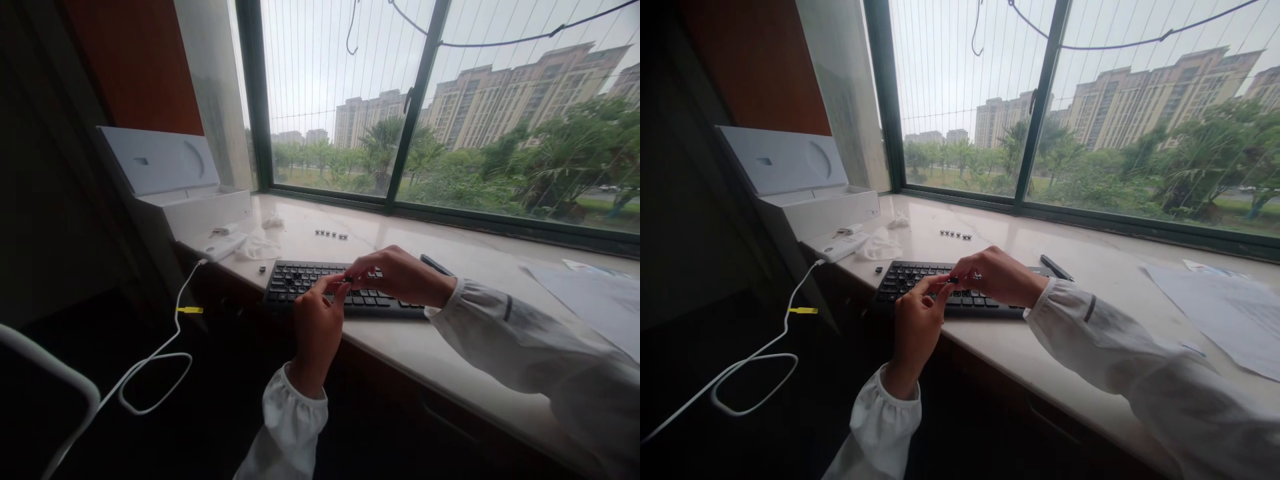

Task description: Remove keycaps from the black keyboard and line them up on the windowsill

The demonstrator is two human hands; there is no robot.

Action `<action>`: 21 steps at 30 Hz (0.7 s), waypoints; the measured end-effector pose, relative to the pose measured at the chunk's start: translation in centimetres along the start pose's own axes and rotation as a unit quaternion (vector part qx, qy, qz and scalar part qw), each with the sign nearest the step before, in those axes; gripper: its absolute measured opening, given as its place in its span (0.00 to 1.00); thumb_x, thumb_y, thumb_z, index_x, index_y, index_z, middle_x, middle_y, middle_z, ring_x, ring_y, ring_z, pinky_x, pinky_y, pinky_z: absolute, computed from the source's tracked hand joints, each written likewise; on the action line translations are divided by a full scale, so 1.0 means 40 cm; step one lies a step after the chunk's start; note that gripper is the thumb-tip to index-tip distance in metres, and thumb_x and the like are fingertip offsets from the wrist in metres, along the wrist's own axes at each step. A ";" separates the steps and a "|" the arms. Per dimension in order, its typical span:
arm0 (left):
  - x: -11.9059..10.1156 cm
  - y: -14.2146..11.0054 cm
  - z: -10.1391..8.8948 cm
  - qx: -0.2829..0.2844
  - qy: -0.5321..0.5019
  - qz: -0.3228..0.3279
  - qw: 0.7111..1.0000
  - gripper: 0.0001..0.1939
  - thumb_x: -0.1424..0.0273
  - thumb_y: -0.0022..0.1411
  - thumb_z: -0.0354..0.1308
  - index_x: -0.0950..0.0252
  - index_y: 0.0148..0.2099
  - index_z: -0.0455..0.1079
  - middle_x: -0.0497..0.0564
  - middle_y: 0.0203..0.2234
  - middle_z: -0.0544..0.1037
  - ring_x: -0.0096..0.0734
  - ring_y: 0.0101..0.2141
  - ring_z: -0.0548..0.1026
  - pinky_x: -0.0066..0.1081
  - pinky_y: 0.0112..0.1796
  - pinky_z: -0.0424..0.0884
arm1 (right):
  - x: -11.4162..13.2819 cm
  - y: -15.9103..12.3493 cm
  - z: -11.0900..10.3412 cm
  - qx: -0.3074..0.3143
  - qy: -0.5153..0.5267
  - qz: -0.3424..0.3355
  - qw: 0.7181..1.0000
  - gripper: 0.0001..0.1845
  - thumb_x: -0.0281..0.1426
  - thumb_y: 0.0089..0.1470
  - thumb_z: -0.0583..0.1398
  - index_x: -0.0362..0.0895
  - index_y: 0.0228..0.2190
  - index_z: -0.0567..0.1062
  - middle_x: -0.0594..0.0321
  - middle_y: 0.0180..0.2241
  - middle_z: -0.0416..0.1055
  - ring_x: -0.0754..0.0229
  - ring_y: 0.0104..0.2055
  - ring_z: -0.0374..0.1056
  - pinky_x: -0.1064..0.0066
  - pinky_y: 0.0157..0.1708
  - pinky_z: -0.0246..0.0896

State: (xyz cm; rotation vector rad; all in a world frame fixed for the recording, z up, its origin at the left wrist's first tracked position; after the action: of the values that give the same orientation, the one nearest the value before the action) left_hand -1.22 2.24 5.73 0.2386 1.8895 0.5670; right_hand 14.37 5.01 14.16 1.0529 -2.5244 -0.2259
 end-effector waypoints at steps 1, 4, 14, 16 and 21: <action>0.002 0.003 0.003 -0.001 0.007 0.006 1.000 0.13 0.59 0.65 0.56 0.57 0.46 0.75 0.47 0.33 0.82 0.23 0.20 0.72 0.24 0.26 0.66 | -0.007 0.000 0.001 0.006 0.000 0.004 1.000 0.09 0.34 0.56 0.61 0.46 0.37 0.80 0.64 0.30 0.79 0.64 0.32 0.74 0.76 0.34 0.61; 0.010 -0.007 0.004 -0.016 0.039 0.023 0.999 0.13 0.62 0.67 0.54 0.57 0.48 0.75 0.48 0.35 0.82 0.24 0.23 0.73 0.25 0.29 0.67 | -0.038 0.000 0.009 0.029 0.001 0.033 0.999 0.08 0.32 0.54 0.62 0.45 0.37 0.80 0.64 0.30 0.79 0.64 0.33 0.74 0.76 0.35 0.62; 0.033 -0.123 0.024 0.015 0.086 0.063 0.994 0.10 0.69 0.67 0.52 0.54 0.46 0.74 0.43 0.36 0.80 0.24 0.28 0.74 0.26 0.35 0.67 | -0.115 0.004 0.069 0.094 -0.048 0.124 0.987 0.10 0.32 0.50 0.63 0.47 0.36 0.82 0.66 0.26 0.76 0.64 0.29 0.70 0.75 0.31 0.59; 0.035 -0.129 0.026 0.020 0.082 0.064 0.994 0.11 0.69 0.67 0.52 0.54 0.46 0.74 0.43 0.35 0.80 0.24 0.28 0.74 0.26 0.35 0.67 | -0.113 0.004 0.069 0.091 -0.048 0.128 0.986 0.11 0.31 0.50 0.63 0.47 0.36 0.82 0.66 0.26 0.76 0.65 0.28 0.70 0.75 0.31 0.59; 0.042 -0.130 0.020 0.020 0.077 0.062 0.995 0.10 0.70 0.66 0.52 0.55 0.45 0.74 0.43 0.35 0.80 0.25 0.28 0.74 0.26 0.34 0.67 | -0.100 0.004 0.062 0.095 -0.048 0.132 0.986 0.11 0.30 0.50 0.62 0.45 0.37 0.82 0.65 0.26 0.77 0.65 0.27 0.70 0.76 0.31 0.59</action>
State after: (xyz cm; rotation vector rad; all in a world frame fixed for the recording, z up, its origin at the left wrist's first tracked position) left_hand -0.60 -1.35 1.56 0.3473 2.0468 0.6475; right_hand 15.79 7.94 10.78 0.7774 -2.7818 0.0424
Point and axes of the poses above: each hand's wrist, its own y-axis towards the middle knuckle, its own z-axis out of the palm, x = y × z, the point moved 2 cm from there along y, towards the middle knuckle
